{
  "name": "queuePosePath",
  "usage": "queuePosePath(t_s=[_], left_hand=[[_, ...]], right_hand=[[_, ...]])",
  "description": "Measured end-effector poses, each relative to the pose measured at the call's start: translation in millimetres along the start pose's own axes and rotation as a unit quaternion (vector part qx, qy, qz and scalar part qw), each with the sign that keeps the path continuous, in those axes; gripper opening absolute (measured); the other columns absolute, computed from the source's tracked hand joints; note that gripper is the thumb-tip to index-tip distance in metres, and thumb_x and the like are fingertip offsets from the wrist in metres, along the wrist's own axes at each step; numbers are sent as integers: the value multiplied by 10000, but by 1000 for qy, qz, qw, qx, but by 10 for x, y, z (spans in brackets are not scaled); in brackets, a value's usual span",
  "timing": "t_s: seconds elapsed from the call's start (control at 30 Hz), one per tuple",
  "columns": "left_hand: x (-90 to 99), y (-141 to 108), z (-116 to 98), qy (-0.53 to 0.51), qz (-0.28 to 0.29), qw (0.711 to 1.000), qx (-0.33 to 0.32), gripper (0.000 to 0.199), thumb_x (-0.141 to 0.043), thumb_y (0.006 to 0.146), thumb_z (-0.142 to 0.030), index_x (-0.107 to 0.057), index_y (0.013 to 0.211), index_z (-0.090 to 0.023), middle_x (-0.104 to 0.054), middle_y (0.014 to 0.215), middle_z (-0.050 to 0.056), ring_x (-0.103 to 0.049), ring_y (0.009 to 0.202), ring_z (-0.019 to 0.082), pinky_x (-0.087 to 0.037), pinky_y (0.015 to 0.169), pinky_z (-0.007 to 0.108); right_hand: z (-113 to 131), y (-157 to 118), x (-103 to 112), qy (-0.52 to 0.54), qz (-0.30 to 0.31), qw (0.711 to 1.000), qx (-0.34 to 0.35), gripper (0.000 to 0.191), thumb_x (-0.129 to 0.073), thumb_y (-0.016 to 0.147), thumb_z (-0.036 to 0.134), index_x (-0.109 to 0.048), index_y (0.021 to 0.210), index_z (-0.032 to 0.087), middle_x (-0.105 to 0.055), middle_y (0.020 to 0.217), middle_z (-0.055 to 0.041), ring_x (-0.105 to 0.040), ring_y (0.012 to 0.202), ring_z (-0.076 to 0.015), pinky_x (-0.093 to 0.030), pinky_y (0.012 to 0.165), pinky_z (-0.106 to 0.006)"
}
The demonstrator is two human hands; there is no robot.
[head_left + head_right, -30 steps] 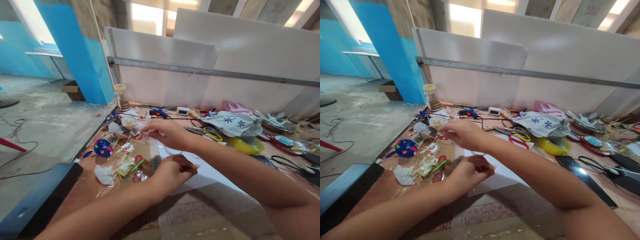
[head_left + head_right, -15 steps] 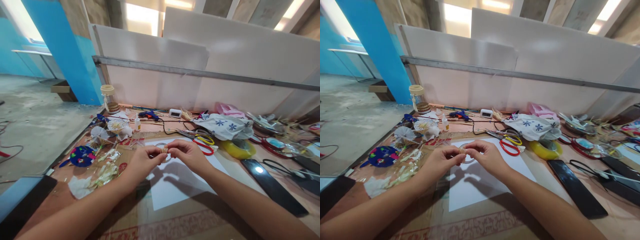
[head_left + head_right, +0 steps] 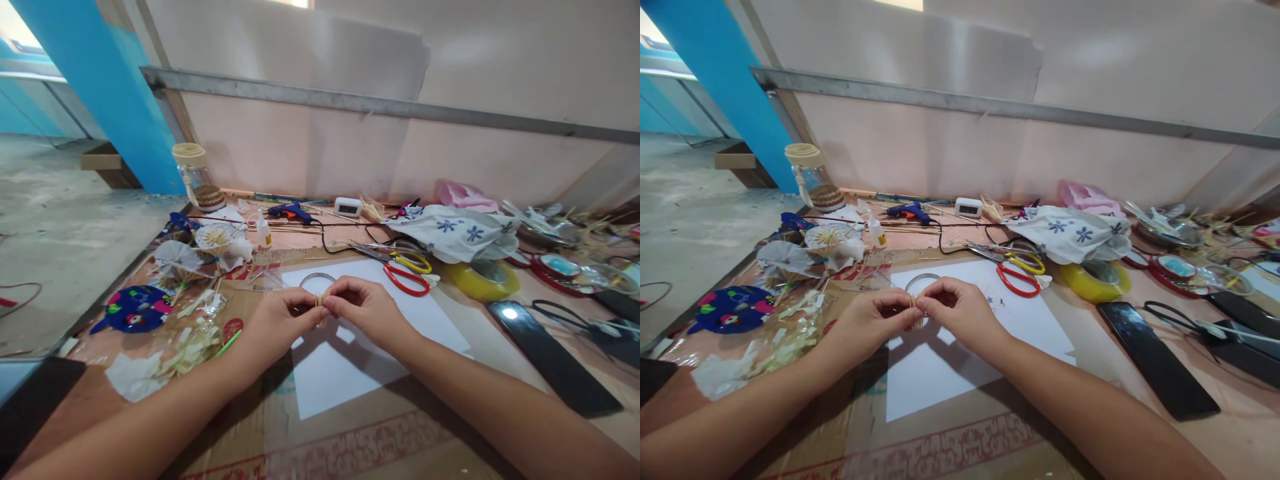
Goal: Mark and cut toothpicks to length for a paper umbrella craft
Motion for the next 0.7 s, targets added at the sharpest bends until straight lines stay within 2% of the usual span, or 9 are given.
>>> queuePosePath(t_s=[0.23, 0.7], left_hand=[[-43, 11, 31, -62, 25, 997, 32, 305, -635, 826, -422, -718, 709, -154, -629, 636, 8, -540, 613, 128, -414, 577, 238], [-51, 2, 34, -83, 29, 995, 55, 300, -650, 813, -430, -704, 703, -156, -631, 641, 8, -546, 621, 128, -414, 599, 244]], right_hand=[[-37, 4, 6, -21, -10, 1000, -7, 142, -702, 773, 313, -646, 792, 185, -663, 745, 4, -605, 660, -129, -491, 641, -265], [-57, 4, -3, -7, -7, 1000, -9, 144, -692, 783, 314, -640, 798, 181, -643, 744, 8, -584, 658, -123, -479, 646, -268]])
Point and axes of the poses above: each hand's wrist, its own y-axis towards the middle knuckle, its own x-axis out of the back of the hand, z = x × y, the point moved 7 cm from there along y, towards the middle knuckle
